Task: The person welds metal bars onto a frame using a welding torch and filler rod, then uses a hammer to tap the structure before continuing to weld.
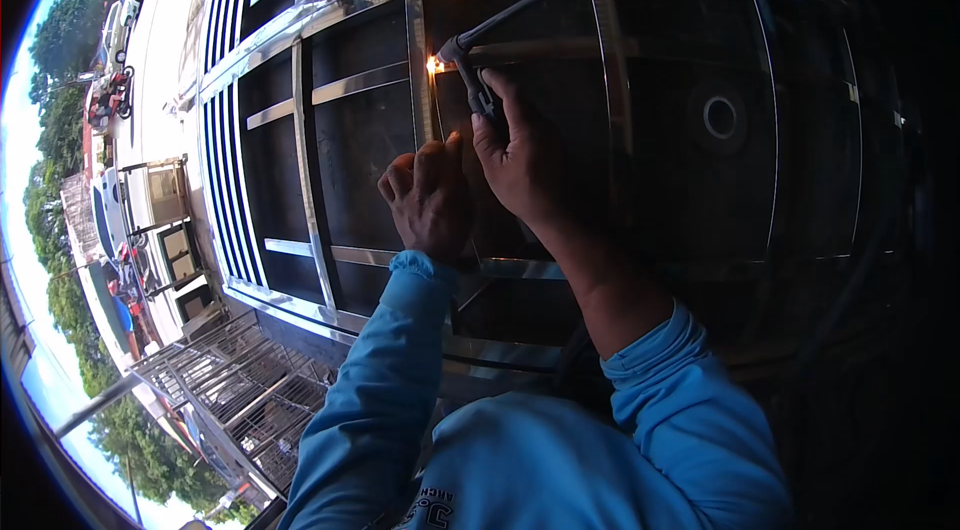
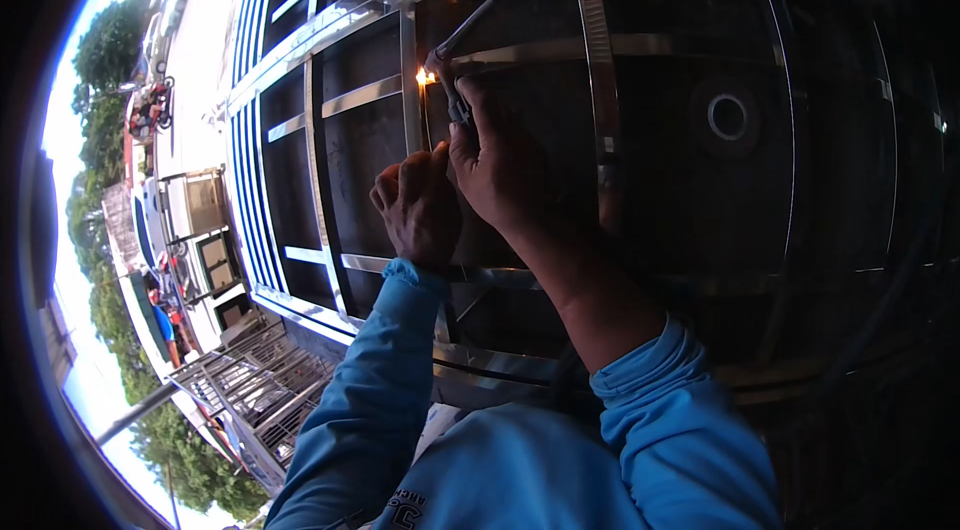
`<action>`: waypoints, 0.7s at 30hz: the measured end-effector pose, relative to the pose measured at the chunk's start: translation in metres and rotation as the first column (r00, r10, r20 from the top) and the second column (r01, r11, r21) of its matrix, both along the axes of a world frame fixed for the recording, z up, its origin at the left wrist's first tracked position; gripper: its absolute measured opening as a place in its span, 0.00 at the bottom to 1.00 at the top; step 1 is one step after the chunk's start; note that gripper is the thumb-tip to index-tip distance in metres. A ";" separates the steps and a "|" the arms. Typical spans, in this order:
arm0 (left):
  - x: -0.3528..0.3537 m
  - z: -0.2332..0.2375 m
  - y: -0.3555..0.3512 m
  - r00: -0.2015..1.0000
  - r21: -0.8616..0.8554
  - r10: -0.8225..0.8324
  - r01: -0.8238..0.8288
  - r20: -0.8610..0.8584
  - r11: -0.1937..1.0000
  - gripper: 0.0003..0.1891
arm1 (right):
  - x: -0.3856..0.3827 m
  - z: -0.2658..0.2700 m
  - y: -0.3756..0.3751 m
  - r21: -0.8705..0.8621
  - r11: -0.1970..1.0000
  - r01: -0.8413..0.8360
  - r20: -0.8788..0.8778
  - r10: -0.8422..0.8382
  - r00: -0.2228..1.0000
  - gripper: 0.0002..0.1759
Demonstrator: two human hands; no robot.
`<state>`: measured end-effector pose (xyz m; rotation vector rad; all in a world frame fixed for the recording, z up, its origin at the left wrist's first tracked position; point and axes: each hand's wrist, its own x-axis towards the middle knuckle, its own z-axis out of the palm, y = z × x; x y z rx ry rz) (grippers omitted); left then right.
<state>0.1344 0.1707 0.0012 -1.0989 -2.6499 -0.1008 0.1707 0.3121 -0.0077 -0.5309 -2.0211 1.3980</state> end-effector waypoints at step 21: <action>-0.001 0.000 -0.002 1.000 -0.003 -0.009 0.009 0.005 1.000 0.23 | 0.001 -0.001 -0.001 0.027 1.000 0.008 -0.009 -0.008 1.000 0.27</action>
